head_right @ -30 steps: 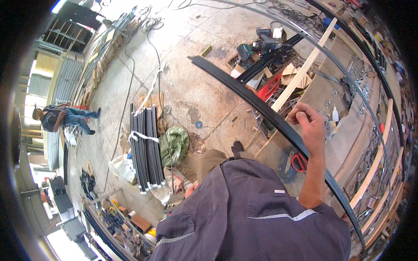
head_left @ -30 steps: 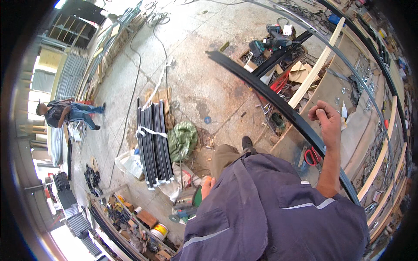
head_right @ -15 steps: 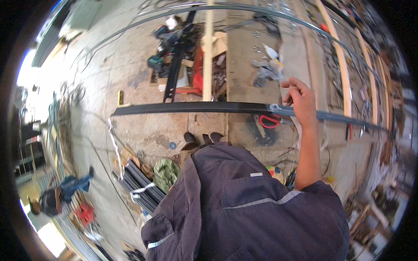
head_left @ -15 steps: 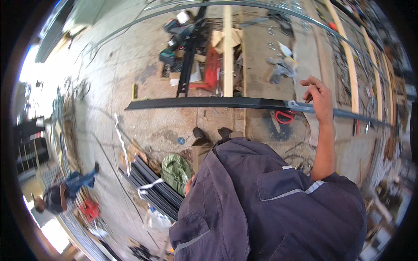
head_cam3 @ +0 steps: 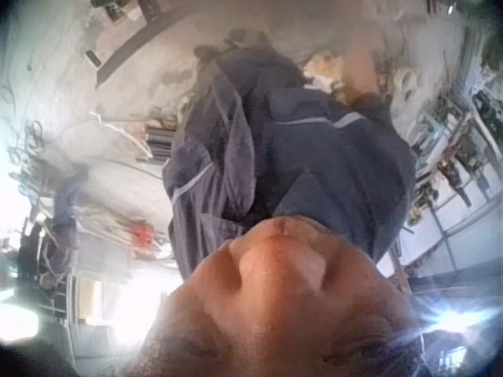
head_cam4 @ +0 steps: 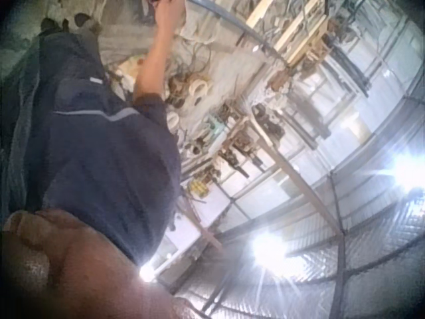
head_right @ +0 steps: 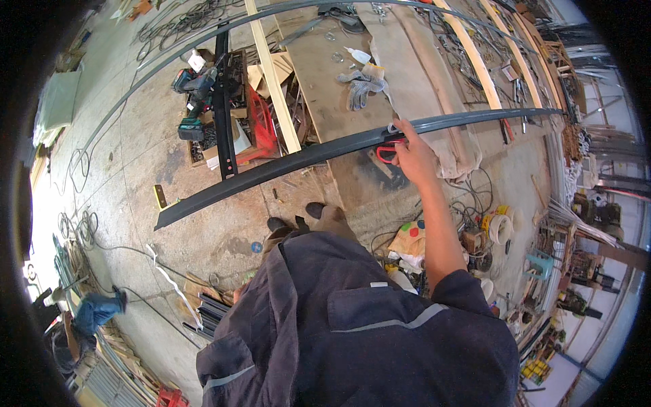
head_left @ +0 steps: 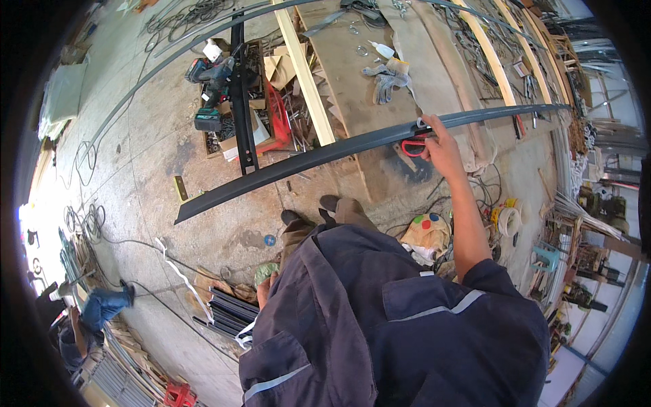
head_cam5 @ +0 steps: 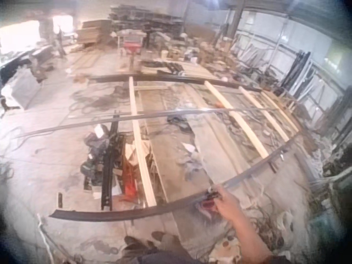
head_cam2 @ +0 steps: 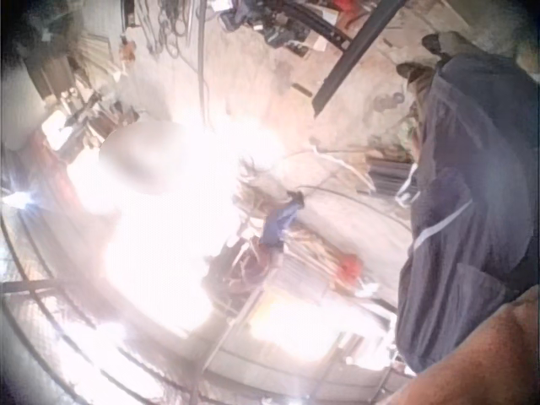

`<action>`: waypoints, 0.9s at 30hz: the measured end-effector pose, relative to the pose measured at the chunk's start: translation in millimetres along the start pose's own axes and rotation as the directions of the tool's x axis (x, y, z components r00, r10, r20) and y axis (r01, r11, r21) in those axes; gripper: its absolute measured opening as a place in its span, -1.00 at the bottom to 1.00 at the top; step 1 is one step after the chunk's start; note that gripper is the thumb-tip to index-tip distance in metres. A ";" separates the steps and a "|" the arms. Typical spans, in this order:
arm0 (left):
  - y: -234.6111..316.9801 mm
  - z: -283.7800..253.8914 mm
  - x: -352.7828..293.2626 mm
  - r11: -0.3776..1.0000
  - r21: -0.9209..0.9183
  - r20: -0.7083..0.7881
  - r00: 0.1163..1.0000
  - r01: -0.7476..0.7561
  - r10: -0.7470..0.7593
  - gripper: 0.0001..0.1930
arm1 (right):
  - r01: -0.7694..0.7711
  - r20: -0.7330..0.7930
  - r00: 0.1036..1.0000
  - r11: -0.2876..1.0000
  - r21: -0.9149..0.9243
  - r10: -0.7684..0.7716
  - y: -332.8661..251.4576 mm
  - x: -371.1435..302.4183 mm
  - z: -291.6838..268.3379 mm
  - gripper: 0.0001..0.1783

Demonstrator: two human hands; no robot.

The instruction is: The person assembles a metal frame and attaches a large white panel to it. They use a nail gun to secure the frame, then position and align the panel with assistance from another person.

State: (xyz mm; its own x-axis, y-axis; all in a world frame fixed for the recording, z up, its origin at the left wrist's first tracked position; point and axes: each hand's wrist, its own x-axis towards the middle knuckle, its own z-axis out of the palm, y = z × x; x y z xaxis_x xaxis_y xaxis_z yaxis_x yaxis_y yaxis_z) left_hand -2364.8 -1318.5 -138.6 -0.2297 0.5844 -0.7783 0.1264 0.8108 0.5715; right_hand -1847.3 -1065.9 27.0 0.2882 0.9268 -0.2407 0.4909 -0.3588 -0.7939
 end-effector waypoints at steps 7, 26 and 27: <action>1.6 -37.7 11.0 0.970 0.239 -0.041 0.998 -0.040 0.051 -0.47 | 0.023 0.061 0.998 0.996 -0.081 -0.018 -25.0 -10.8 32.3 -0.36; -5.3 -49.0 13.5 0.998 0.019 -0.070 0.996 -0.053 0.054 -0.41 | 0.315 0.322 0.918 0.920 -0.233 -0.232 -71.4 -38.4 107.5 -0.32; -29.0 -49.4 28.8 0.998 0.000 -0.086 0.995 -0.058 0.058 -0.41 | 0.341 0.330 0.910 0.905 -0.253 -0.250 -78.3 -38.0 109.0 -0.34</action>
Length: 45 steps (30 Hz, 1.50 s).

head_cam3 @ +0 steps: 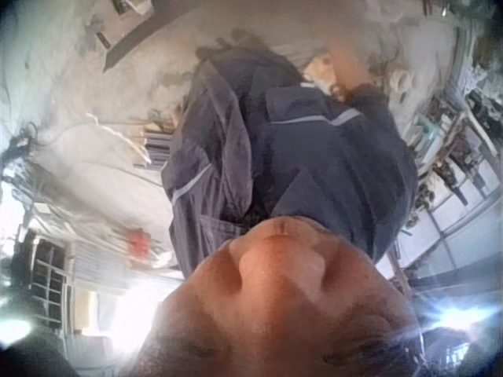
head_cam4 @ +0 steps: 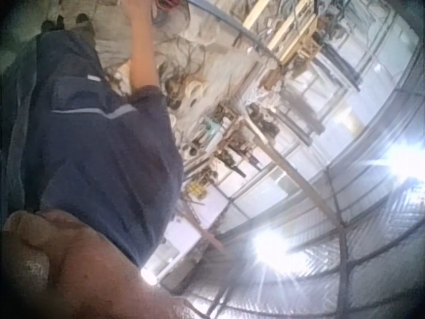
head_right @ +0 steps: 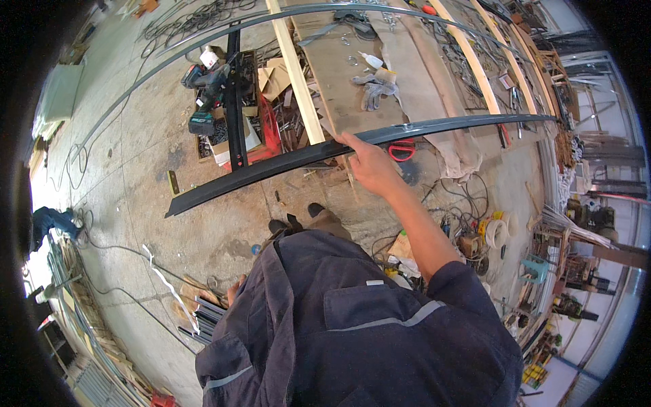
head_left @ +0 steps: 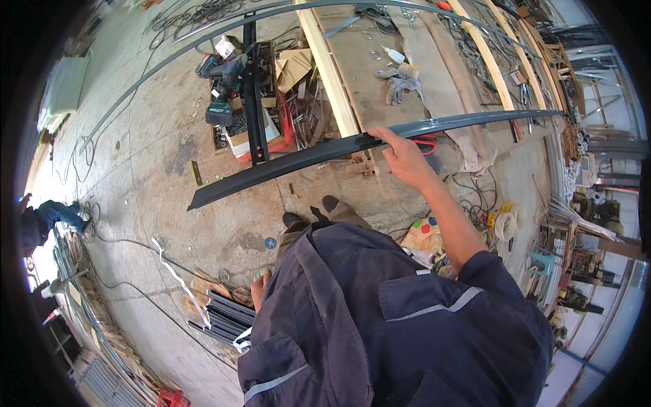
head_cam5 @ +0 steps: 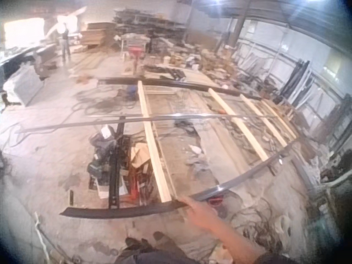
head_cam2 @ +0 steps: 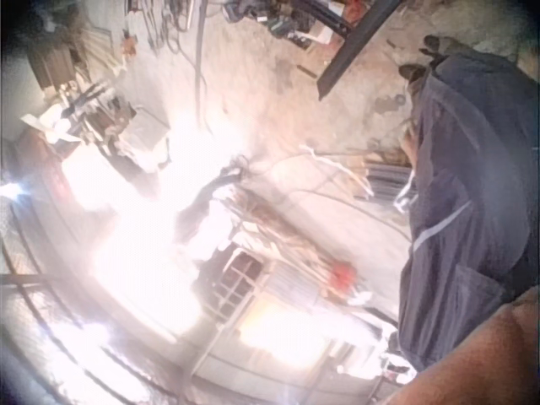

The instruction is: The person assembles a metal frame and attaches a large white panel to it. They use a nail gun to secure the frame, then position and align the panel with assistance from another person.

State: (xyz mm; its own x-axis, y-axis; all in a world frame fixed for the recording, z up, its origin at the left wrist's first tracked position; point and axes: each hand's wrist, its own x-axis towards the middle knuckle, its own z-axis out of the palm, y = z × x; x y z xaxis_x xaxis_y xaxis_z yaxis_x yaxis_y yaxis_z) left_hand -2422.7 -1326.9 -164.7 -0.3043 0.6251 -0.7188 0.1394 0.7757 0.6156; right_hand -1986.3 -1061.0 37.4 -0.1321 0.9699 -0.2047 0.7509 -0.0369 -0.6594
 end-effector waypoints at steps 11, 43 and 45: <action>88.3 6.7 -26.1 0.955 0.297 0.074 0.997 -0.029 0.007 -0.38 | -0.205 -0.049 0.979 0.957 -0.206 0.199 27.0 30.5 -37.9 -0.39; 45.7 2.5 13.5 0.995 0.098 0.075 0.997 -0.029 0.022 -0.44 | -0.239 0.138 0.969 0.911 0.337 0.203 8.4 2.0 -68.5 -0.26; 39.6 -4.2 22.7 0.973 0.226 0.105 0.994 -0.038 0.014 -0.44 | -0.247 0.170 0.962 0.949 0.197 0.215 -1.2 4.1 -60.7 -0.29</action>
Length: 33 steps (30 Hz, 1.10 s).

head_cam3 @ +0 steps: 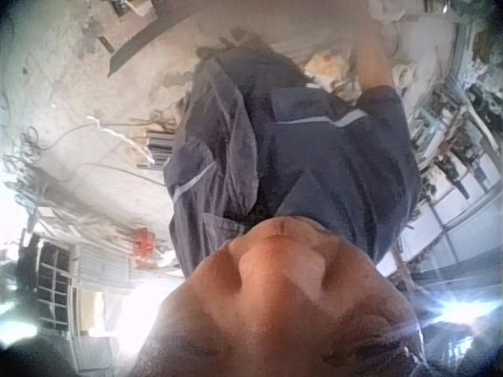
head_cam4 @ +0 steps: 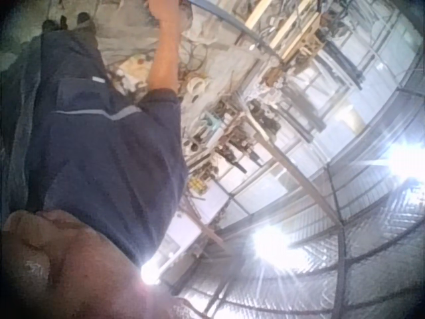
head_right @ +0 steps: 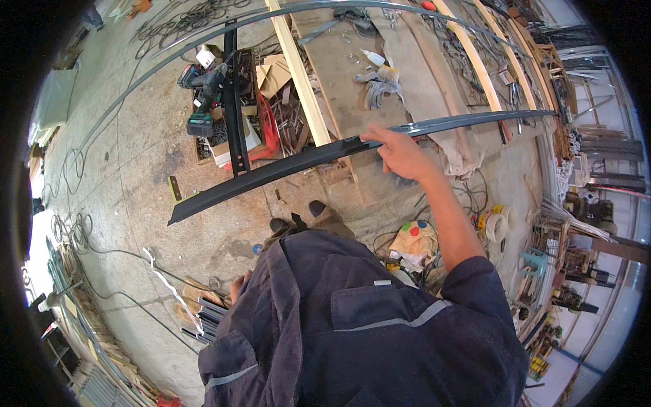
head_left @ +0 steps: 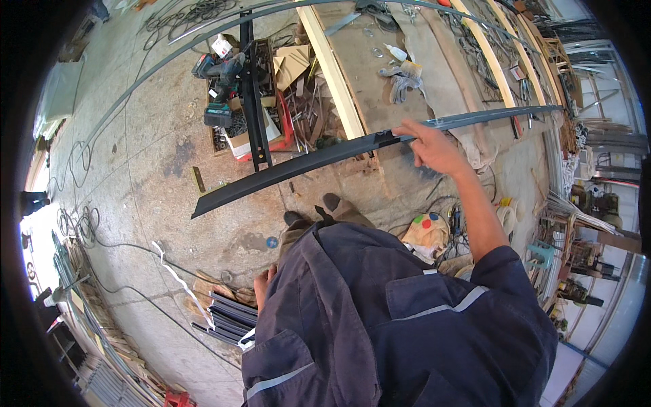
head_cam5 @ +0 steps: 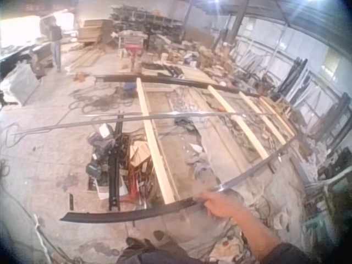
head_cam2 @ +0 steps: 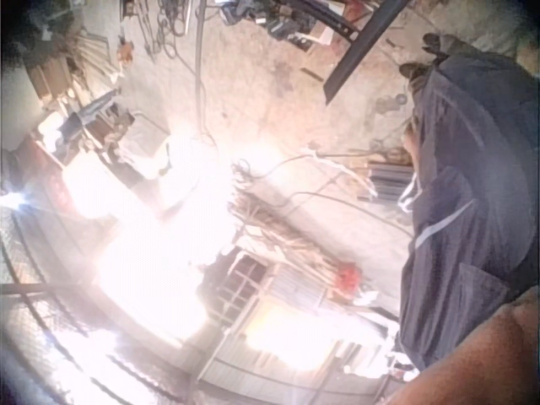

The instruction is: The person assembles a metal frame and attaches a large white panel to it. They use a nail gun to secure the frame, then position and align the panel with assistance from another person.

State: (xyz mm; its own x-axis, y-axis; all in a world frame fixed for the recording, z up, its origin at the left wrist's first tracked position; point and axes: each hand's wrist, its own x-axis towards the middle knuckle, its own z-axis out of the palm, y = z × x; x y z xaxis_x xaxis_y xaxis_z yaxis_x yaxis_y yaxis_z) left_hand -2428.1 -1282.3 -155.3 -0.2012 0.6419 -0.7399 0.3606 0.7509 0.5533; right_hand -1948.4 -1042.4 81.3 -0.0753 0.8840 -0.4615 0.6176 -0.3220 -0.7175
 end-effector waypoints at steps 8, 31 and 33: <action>15.8 -5.6 -9.3 1.000 -0.030 -0.001 1.000 0.007 -0.007 -0.44 | 0.053 0.023 0.999 0.902 -0.429 -0.047 -1.9 -4.3 14.1 -0.37; 19.3 16.9 -28.4 0.998 0.011 -0.110 0.992 0.069 -0.067 -0.42 | -0.023 -0.066 0.998 0.998 -0.060 0.019 31.8 9.5 -45.2 -0.31; 20.4 23.1 -25.8 0.999 0.042 -0.092 0.996 0.021 -0.017 -0.43 | -0.022 -0.016 1.000 0.999 -0.027 0.022 36.3 5.1 -46.4 -0.31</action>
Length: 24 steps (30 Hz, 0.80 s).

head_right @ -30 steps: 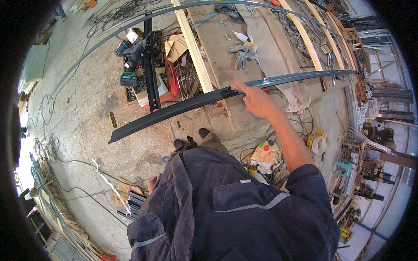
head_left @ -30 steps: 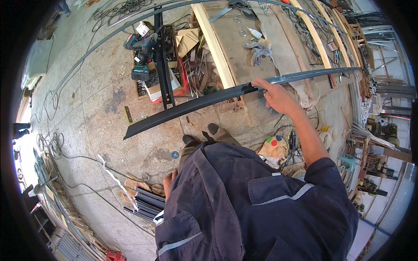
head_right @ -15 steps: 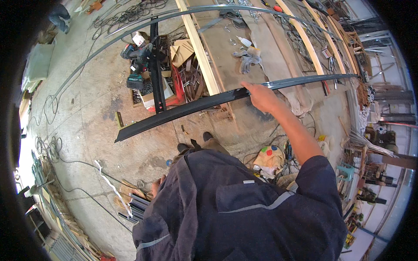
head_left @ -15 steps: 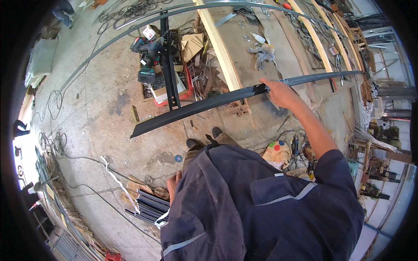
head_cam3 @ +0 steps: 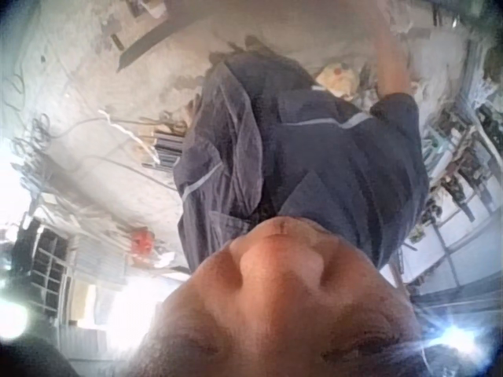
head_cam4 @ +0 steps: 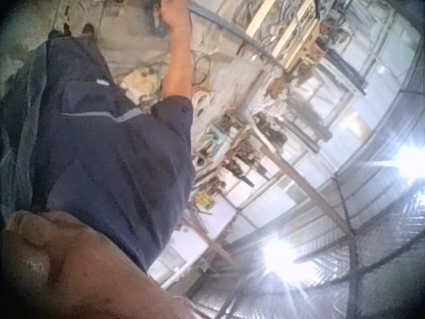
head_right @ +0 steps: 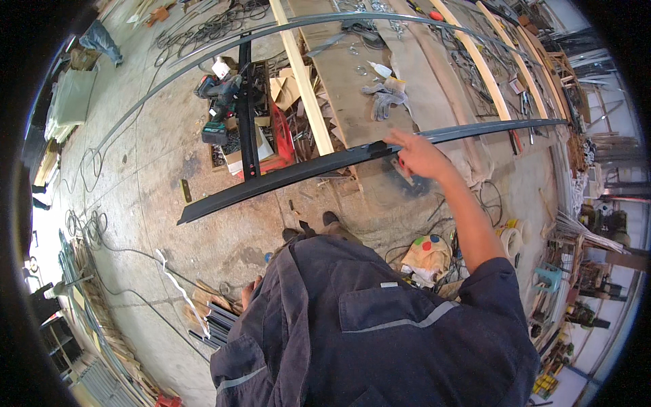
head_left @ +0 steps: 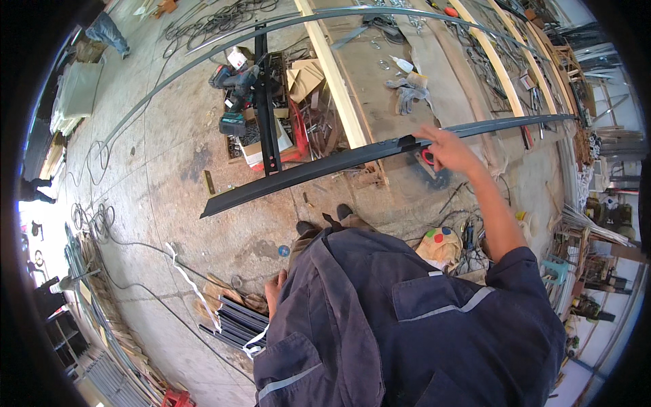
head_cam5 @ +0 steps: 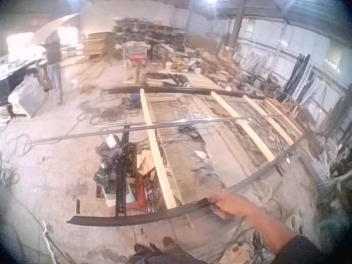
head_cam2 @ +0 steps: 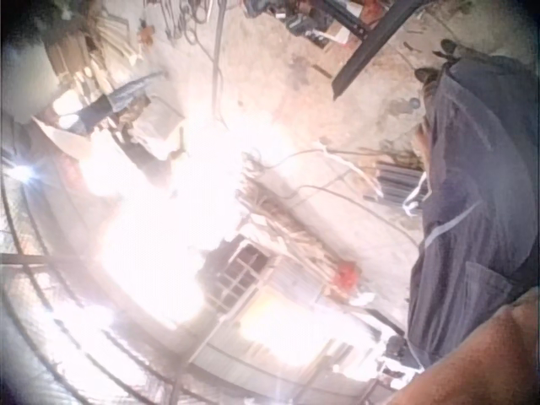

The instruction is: The person assembles a metal frame and attaches a large white panel to it. They use a nail gun to secure the frame, then position and align the panel with assistance from another person.

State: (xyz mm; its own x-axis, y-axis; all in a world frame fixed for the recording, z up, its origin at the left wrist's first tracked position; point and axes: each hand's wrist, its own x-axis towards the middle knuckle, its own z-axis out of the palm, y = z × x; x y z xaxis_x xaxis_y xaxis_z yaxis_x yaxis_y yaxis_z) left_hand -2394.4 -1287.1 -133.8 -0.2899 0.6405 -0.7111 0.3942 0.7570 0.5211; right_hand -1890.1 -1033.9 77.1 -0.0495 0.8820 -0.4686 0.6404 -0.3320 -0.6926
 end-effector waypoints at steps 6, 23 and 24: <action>13.1 19.8 -6.2 0.995 0.102 0.028 0.999 -0.021 0.018 -0.44 | 0.093 -0.139 0.986 0.995 -0.027 -0.095 14.5 12.5 -8.2 -0.27; -34.3 25.4 -33.4 0.994 -0.080 -0.098 0.992 0.074 -0.082 -0.45 | -0.049 0.051 0.873 0.017 0.999 -0.485 -31.3 -20.0 27.3 -0.39; -32.1 15.1 -35.4 0.997 -0.055 -0.103 0.993 0.045 -0.051 -0.47 | -0.062 0.041 0.842 -0.021 0.998 -0.538 -43.4 -22.5 37.0 -0.44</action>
State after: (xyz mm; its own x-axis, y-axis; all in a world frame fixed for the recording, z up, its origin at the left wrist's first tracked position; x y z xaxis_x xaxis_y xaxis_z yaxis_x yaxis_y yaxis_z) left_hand -2383.7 -1336.1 -132.5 -0.3976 0.6112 -0.6844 0.3319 0.7912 0.5137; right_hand -1945.1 -1051.7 97.4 -0.4176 0.9076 -0.0440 -0.7752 -0.3811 -0.5039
